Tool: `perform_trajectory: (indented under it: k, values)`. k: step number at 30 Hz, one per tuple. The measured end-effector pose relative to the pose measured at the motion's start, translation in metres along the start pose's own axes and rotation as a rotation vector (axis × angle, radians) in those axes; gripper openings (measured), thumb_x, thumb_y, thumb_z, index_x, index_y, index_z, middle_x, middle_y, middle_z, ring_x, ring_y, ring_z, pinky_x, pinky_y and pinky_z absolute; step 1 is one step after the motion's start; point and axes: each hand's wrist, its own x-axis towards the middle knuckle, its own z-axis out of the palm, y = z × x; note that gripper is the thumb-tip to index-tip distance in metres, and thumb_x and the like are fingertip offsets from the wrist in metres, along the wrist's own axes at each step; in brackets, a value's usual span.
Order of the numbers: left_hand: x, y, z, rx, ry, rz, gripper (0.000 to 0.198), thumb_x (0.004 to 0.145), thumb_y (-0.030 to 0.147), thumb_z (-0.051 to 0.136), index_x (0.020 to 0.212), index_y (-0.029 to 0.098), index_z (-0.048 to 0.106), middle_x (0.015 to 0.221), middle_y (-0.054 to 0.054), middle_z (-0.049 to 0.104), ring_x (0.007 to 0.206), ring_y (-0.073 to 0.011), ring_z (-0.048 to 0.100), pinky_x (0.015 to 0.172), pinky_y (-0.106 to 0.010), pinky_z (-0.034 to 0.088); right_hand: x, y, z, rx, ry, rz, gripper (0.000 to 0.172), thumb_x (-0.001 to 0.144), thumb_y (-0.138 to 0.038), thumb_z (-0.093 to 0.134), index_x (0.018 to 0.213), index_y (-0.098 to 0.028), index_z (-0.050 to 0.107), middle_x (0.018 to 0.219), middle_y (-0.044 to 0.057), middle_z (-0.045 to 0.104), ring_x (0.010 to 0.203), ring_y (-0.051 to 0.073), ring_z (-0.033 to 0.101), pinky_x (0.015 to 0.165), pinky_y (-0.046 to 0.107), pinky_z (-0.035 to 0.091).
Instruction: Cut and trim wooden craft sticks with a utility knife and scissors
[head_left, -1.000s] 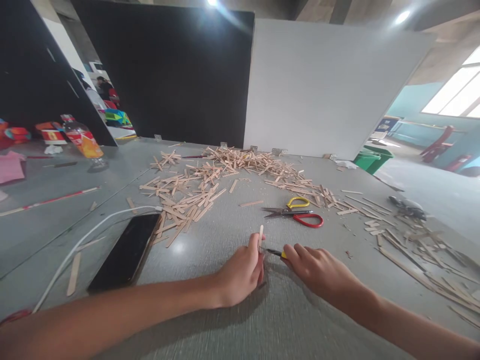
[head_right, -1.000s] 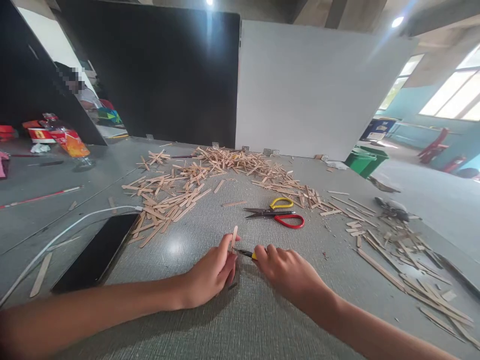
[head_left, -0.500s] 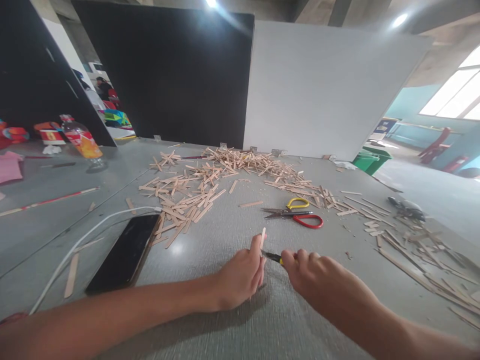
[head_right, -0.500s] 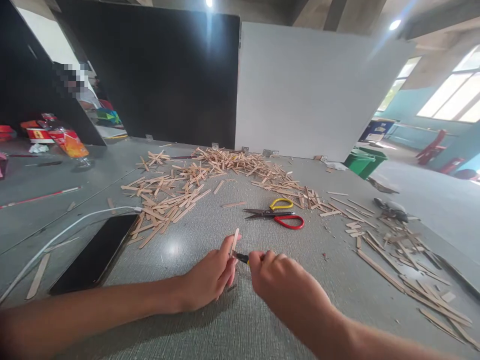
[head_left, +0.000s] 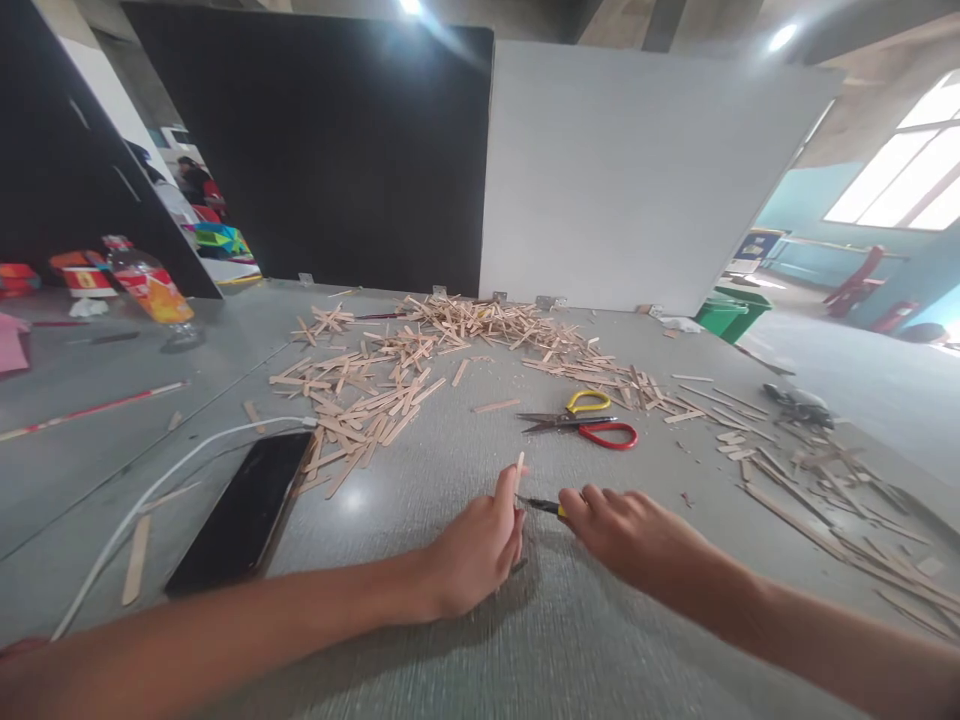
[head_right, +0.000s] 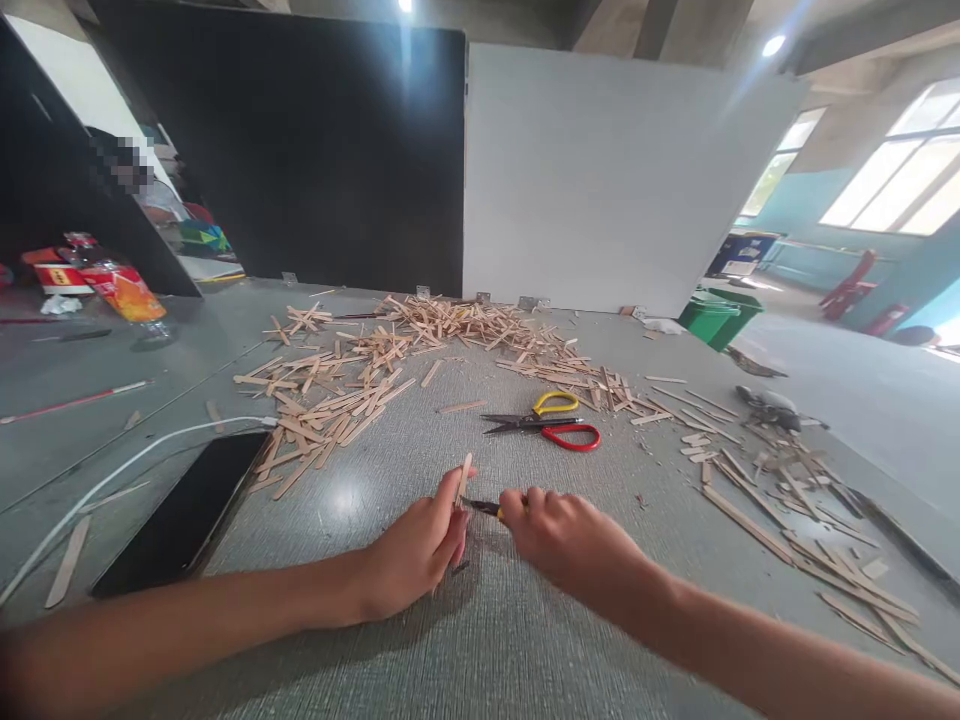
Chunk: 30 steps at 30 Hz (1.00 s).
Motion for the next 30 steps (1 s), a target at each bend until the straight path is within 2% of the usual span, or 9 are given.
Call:
perform_trajectory:
  k: [3,5,8,13,18,19,24,27,30]
  values:
    - [0.001,-0.003,0.001,0.004,0.016,0.006,0.054,0.111,0.032,0.036,0.159,0.010,0.023,0.066,0.005,0.057,0.049,-0.0131,0.050,0.054,-0.025,0.040,0.003,0.004,0.007,0.039,0.010,-0.031,0.012,0.100,-0.012,0.055,0.090,-0.019,0.054,0.064,-0.002,0.058,0.047,0.015,0.055,0.046,0.035,0.026]
    - [0.001,-0.004,0.001,0.004,0.015,0.000,0.053,0.112,0.031,0.032,0.159,0.009,0.022,0.066,0.005,0.057,0.045,-0.0120,0.047,0.051,-0.024,0.038,0.005,0.001,0.001,0.010,-0.001,0.005,0.014,0.096,-0.005,0.054,0.090,-0.018,0.055,0.064,-0.001,0.059,0.047,0.016,0.055,0.046,0.036,0.025]
    - [0.002,-0.005,0.001,0.009,0.001,0.007,0.053,0.112,0.031,0.030,0.159,0.009,0.021,0.065,0.006,0.057,0.044,-0.0115,0.046,0.050,-0.024,0.038,0.007,-0.004,-0.015,-0.140,-0.107,0.100,0.028,0.082,0.009,0.052,0.085,-0.018,0.055,0.064,0.000,0.057,0.049,0.018,0.055,0.048,0.036,0.025]
    - [0.003,-0.004,0.000,0.043,0.023,0.033,0.054,0.108,0.024,0.037,0.158,0.008,0.023,0.067,0.004,0.058,0.055,-0.0152,0.053,0.057,-0.027,0.040,0.007,-0.002,-0.018,-0.006,-0.127,-0.003,0.013,0.094,-0.007,0.061,0.091,-0.019,0.057,0.067,-0.002,0.061,0.050,0.014,0.056,0.047,0.034,0.025]
    - [0.002,0.000,-0.002,0.053,-0.006,0.026,0.051,0.109,0.025,0.033,0.157,0.009,0.024,0.066,0.006,0.057,0.048,-0.0127,0.048,0.052,-0.024,0.038,0.008,-0.010,-0.027,-0.145,-0.198,0.092,0.028,0.083,0.009,0.053,0.087,-0.018,0.057,0.066,0.001,0.057,0.050,0.016,0.053,0.048,0.035,0.020]
    - [0.001,0.001,-0.002,0.055,-0.007,0.025,0.051,0.109,0.025,0.032,0.157,0.009,0.024,0.066,0.005,0.057,0.048,-0.0126,0.047,0.051,-0.024,0.037,0.008,-0.007,-0.025,-0.120,-0.159,0.079,0.029,0.082,0.010,0.052,0.085,-0.018,0.056,0.064,0.000,0.056,0.049,0.016,0.052,0.048,0.036,0.019]
    - [0.001,0.001,-0.001,0.082,0.013,0.037,0.054,0.109,0.025,0.035,0.159,0.007,0.024,0.065,0.005,0.056,0.052,-0.0144,0.051,0.056,-0.026,0.039,0.005,0.008,-0.006,0.009,-0.084,-0.038,0.013,0.100,-0.008,0.054,0.092,-0.019,0.054,0.065,-0.003,0.058,0.048,0.014,0.051,0.047,0.034,0.023]
    - [0.001,0.001,-0.001,0.094,0.018,0.036,0.053,0.110,0.025,0.033,0.159,0.008,0.023,0.065,0.005,0.056,0.050,-0.0138,0.049,0.055,-0.026,0.038,0.004,-0.006,-0.017,-0.055,-0.101,0.021,0.025,0.090,0.006,0.049,0.090,-0.017,0.057,0.068,0.001,0.060,0.051,0.017,0.054,0.048,0.036,0.022]
    - [0.000,0.002,-0.001,0.100,0.002,0.041,0.051,0.111,0.027,0.033,0.158,0.010,0.026,0.067,0.005,0.057,0.050,-0.0132,0.049,0.055,-0.026,0.038,0.006,-0.017,-0.029,-0.203,-0.225,0.083,0.026,0.087,0.008,0.049,0.088,-0.016,0.060,0.067,0.004,0.059,0.051,0.019,0.056,0.048,0.036,0.022]
